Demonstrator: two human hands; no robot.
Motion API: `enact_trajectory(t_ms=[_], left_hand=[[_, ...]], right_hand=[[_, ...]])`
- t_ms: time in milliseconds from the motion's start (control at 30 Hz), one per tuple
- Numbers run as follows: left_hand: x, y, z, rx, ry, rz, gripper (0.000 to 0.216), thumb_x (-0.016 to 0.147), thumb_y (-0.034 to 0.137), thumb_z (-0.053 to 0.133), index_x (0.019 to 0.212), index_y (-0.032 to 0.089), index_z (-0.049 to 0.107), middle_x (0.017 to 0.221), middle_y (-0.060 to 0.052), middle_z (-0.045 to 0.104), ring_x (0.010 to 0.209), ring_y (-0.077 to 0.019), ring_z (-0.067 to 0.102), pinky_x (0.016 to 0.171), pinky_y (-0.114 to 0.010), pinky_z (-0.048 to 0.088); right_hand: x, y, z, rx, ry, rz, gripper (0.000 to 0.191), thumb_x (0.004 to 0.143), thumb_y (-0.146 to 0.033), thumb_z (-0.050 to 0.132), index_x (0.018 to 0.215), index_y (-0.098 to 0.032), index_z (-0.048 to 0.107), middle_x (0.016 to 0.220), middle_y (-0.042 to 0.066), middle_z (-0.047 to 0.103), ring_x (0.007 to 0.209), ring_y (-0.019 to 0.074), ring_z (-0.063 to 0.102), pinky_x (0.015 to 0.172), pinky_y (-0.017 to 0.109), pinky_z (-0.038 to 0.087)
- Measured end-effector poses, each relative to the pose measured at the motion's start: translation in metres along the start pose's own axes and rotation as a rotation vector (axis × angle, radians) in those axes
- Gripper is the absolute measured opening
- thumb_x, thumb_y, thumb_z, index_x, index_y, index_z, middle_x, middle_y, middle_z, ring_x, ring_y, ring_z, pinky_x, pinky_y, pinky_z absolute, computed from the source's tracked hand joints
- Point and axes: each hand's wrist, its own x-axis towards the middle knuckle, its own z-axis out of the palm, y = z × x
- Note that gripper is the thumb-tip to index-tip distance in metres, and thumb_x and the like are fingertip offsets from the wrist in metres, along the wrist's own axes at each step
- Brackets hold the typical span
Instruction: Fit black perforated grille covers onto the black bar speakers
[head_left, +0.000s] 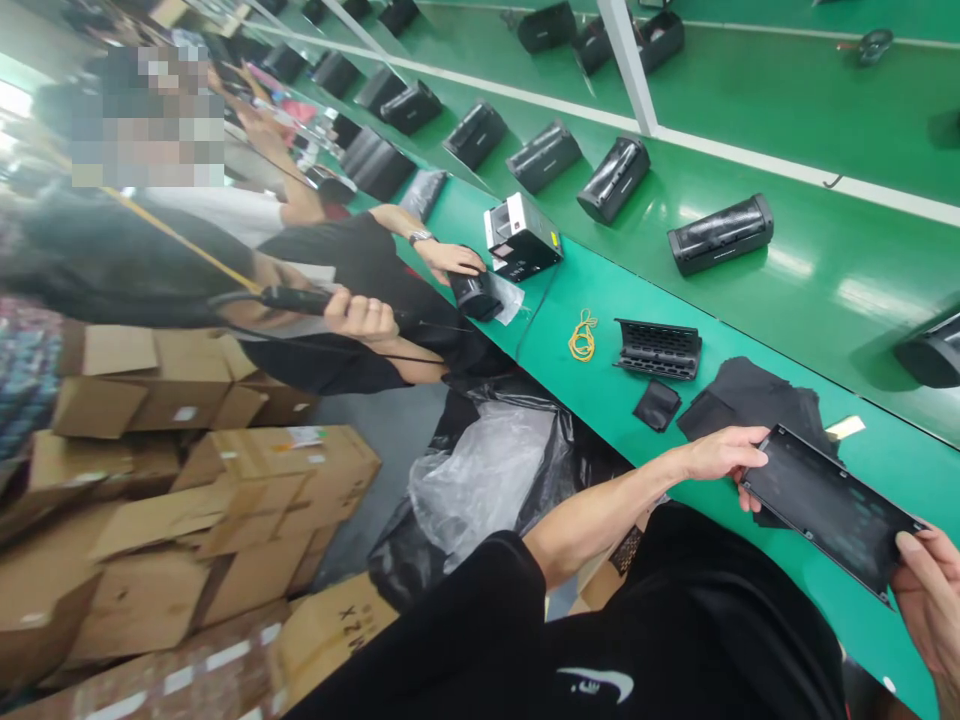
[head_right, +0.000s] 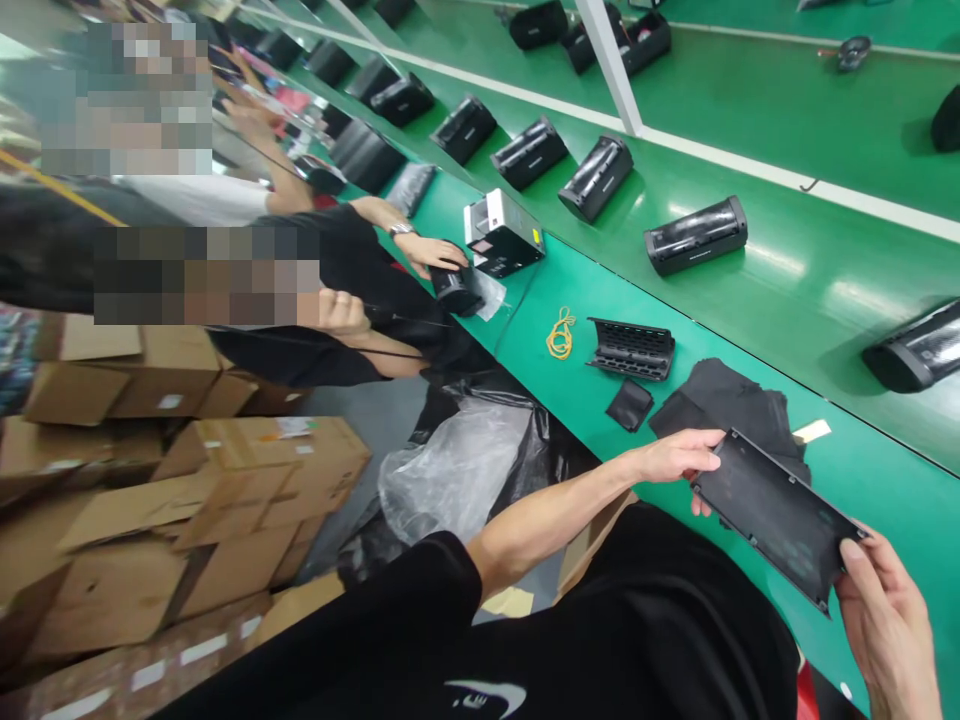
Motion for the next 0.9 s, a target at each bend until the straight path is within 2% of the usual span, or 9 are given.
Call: enact_trajectory(t_ms=[167, 333, 433, 533, 600, 667, 733, 833, 900], left_hand=[[-0.002, 0.001, 0.001, 0.0, -0.038, 0.044, 0.052, 0.085, 0.056, 0.081, 0.109, 0.019, 0.052, 0.077, -0.004, 0.075, 0.066, -0.0219, 0.076, 0.065, -0.032, 0.061], [0.001, -0.004, -0.006, -0.061, -0.052, 0.021, 0.05, 0.087, 0.052, 0.081, 0.114, 0.017, 0.058, 0.077, -0.004, 0.075, 0.066, -0.0217, 0.076, 0.068, -0.035, 0.062], [0.016, -0.011, -0.02, -0.221, -0.102, -0.053, 0.06, 0.09, 0.071, 0.067, 0.112, 0.016, 0.064, 0.078, -0.007, 0.076, 0.062, -0.0234, 0.074, 0.068, -0.041, 0.064], [0.042, -0.016, -0.029, -0.295, -0.144, -0.164, 0.081, 0.082, 0.092, 0.055, 0.106, 0.016, 0.071, 0.086, -0.009, 0.079, 0.067, -0.0258, 0.075, 0.072, -0.046, 0.064], [0.061, -0.015, -0.027, -0.25, -0.201, -0.221, 0.085, 0.074, 0.096, 0.06, 0.104, 0.017, 0.075, 0.091, -0.01, 0.08, 0.077, -0.0285, 0.077, 0.078, -0.048, 0.064], [0.076, -0.01, -0.02, -0.17, -0.323, -0.263, 0.083, 0.071, 0.093, 0.066, 0.104, 0.018, 0.077, 0.097, -0.011, 0.08, 0.089, -0.0322, 0.077, 0.084, -0.053, 0.063], [0.083, -0.002, -0.012, -0.121, -0.434, -0.274, 0.08, 0.072, 0.09, 0.067, 0.107, 0.019, 0.077, 0.102, -0.011, 0.079, 0.096, -0.0347, 0.077, 0.088, -0.057, 0.061], [0.078, 0.015, -0.006, -0.189, -0.463, -0.22, 0.086, 0.072, 0.091, 0.062, 0.114, 0.017, 0.076, 0.106, -0.013, 0.077, 0.096, -0.037, 0.076, 0.086, -0.059, 0.061], [0.07, 0.029, -0.005, -0.269, -0.458, -0.16, 0.091, 0.074, 0.091, 0.058, 0.121, 0.015, 0.074, 0.111, -0.015, 0.075, 0.099, -0.0386, 0.076, 0.085, -0.06, 0.06]], right_hand=[[-0.004, -0.001, -0.003, 0.023, -0.019, -0.035, 0.051, 0.066, -0.047, 0.101, 0.102, -0.022, 0.075, 0.103, 0.004, 0.077, 0.085, 0.017, 0.068, 0.08, 0.028, 0.057], [-0.003, -0.001, -0.007, 0.029, -0.017, -0.014, 0.049, 0.069, -0.047, 0.098, 0.104, -0.023, 0.073, 0.103, 0.002, 0.076, 0.083, 0.0177, 0.07, 0.082, 0.031, 0.058], [0.005, 0.0, -0.01, 0.031, 0.019, 0.023, 0.051, 0.064, -0.048, 0.1, 0.098, -0.024, 0.071, 0.096, 0.001, 0.076, 0.079, 0.019, 0.07, 0.073, 0.029, 0.058], [0.013, -0.006, -0.002, -0.028, -0.044, 0.025, 0.054, 0.061, -0.051, 0.1, 0.098, -0.024, 0.071, 0.09, 0.002, 0.075, 0.071, 0.0199, 0.068, 0.061, 0.029, 0.056], [0.02, -0.013, 0.01, -0.068, -0.138, 0.009, 0.05, 0.063, -0.053, 0.099, 0.093, -0.023, 0.072, 0.08, 0.0, 0.07, 0.062, 0.0167, 0.062, 0.055, 0.027, 0.052], [0.034, -0.024, 0.021, -0.12, -0.242, 0.024, 0.05, 0.064, -0.056, 0.097, 0.092, -0.022, 0.074, 0.073, 0.0, 0.066, 0.058, 0.0153, 0.058, 0.054, 0.027, 0.049], [0.06, -0.041, 0.026, -0.208, -0.27, 0.001, 0.059, 0.063, -0.063, 0.095, 0.099, -0.019, 0.076, 0.079, 0.004, 0.069, 0.062, 0.0188, 0.061, 0.056, 0.031, 0.05], [0.122, -0.085, 0.02, -0.317, -0.027, -0.202, 0.074, 0.067, -0.077, 0.084, 0.11, -0.018, 0.072, 0.096, 0.01, 0.072, 0.077, 0.0251, 0.067, 0.061, 0.037, 0.053], [0.17, -0.117, 0.017, -0.346, 0.171, -0.326, 0.068, 0.079, -0.081, 0.07, 0.111, -0.02, 0.067, 0.098, 0.008, 0.069, 0.081, 0.0248, 0.066, 0.063, 0.038, 0.053]])
